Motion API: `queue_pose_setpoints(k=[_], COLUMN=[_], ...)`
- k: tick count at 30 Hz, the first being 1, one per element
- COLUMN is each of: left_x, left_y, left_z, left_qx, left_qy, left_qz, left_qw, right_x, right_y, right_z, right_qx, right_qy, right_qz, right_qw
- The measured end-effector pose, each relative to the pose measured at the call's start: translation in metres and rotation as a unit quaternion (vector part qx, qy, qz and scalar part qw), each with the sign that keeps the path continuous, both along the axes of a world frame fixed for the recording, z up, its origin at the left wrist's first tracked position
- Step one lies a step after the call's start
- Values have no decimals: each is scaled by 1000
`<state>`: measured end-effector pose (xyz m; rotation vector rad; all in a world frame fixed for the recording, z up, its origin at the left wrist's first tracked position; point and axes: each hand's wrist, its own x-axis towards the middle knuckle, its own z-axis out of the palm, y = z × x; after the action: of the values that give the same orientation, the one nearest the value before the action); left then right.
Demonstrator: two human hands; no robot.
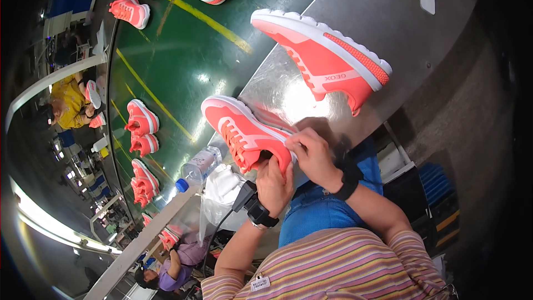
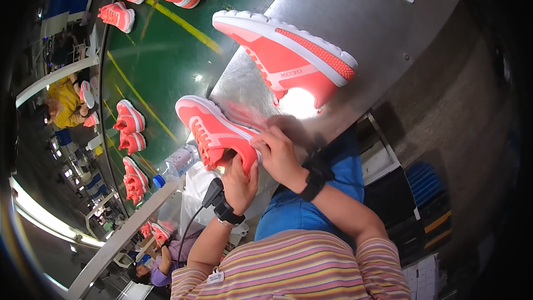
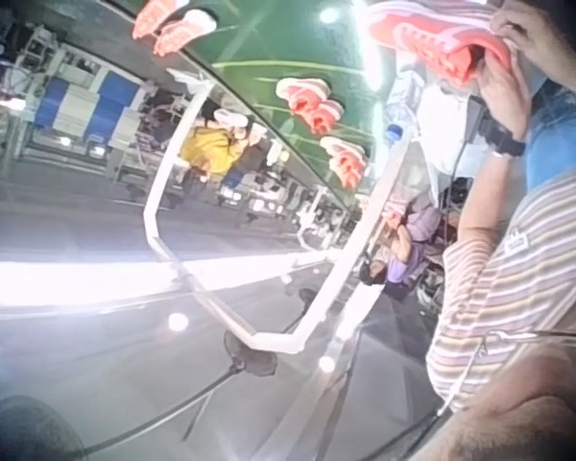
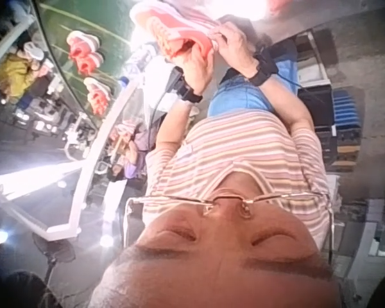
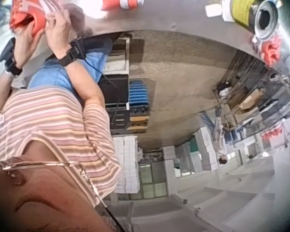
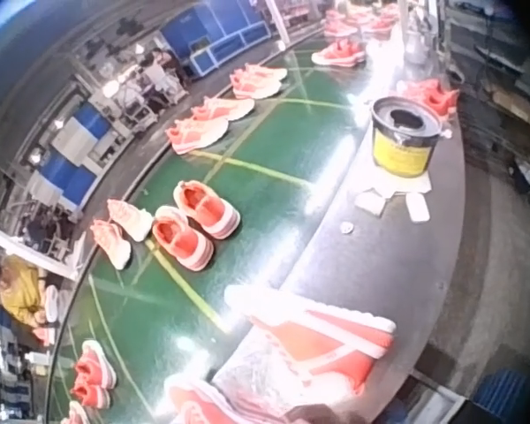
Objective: Inspecting shoes on a conveyor belt, removing small pieces of tape or residue, and applying quality control stickers.
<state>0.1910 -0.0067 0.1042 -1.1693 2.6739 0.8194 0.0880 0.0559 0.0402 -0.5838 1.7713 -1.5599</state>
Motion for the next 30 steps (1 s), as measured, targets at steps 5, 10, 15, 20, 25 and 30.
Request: queue_pose_setpoints(k=[5,10,15,20,25,30], left_x=[-2,-5,13,31,42,56], left_y=[2,3,4,7,8,10], left_z=[1,2,-4,-4,-10,-14], left_qx=[-7,1,-24,6,56,61], left_qy=[4,-22,24,50,93,108], left_qz=[3,9,15,45,63,63], left_qw=[1000,1000,999,998,992,990], right_x=[8,-9,-3,-8,7,6], right_y=[11,7,46,25,8,-10], right_z=[10,5,17,17,12,17], right_qx=[8,6,18,-26,-9,-10], right_qy=[-73,-10,-169,-179,14,66], right_qz=[-27,29,27,1,48,79], right_qw=[997,1000,985,984,999,995])
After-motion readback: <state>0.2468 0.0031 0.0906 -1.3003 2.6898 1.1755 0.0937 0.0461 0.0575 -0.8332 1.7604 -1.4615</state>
